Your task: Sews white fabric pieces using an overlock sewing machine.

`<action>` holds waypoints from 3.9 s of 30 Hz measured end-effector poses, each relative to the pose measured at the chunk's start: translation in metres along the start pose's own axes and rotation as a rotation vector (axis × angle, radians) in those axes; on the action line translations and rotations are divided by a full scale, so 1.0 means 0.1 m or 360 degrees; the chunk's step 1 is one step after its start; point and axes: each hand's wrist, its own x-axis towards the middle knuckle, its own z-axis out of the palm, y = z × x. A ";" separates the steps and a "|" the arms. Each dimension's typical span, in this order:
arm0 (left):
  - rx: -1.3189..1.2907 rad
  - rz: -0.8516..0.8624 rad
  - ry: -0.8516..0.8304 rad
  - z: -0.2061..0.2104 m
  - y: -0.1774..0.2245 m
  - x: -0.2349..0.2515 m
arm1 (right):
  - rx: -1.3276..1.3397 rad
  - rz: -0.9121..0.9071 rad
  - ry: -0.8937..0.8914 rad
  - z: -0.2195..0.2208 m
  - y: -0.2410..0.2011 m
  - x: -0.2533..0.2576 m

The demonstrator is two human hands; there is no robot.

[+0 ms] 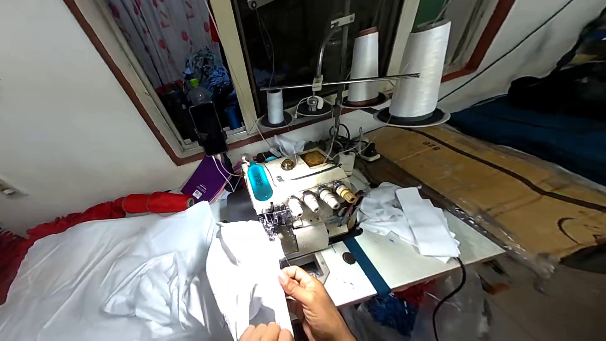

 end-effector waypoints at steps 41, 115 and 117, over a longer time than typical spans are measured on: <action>0.0015 -0.0132 0.0128 0.01 0.03 -0.15 | -0.0574 -0.0057 -0.0076 -0.06 -0.05 -0.25; -0.0007 0.0033 0.0554 -0.46 -0.69 1.07 | -0.1403 -0.1395 -0.0208 0.28 -0.93 0.41; 0.0096 0.0015 0.0690 0.10 -0.75 0.89 | -0.1366 -0.1331 -0.0074 0.22 -0.78 0.26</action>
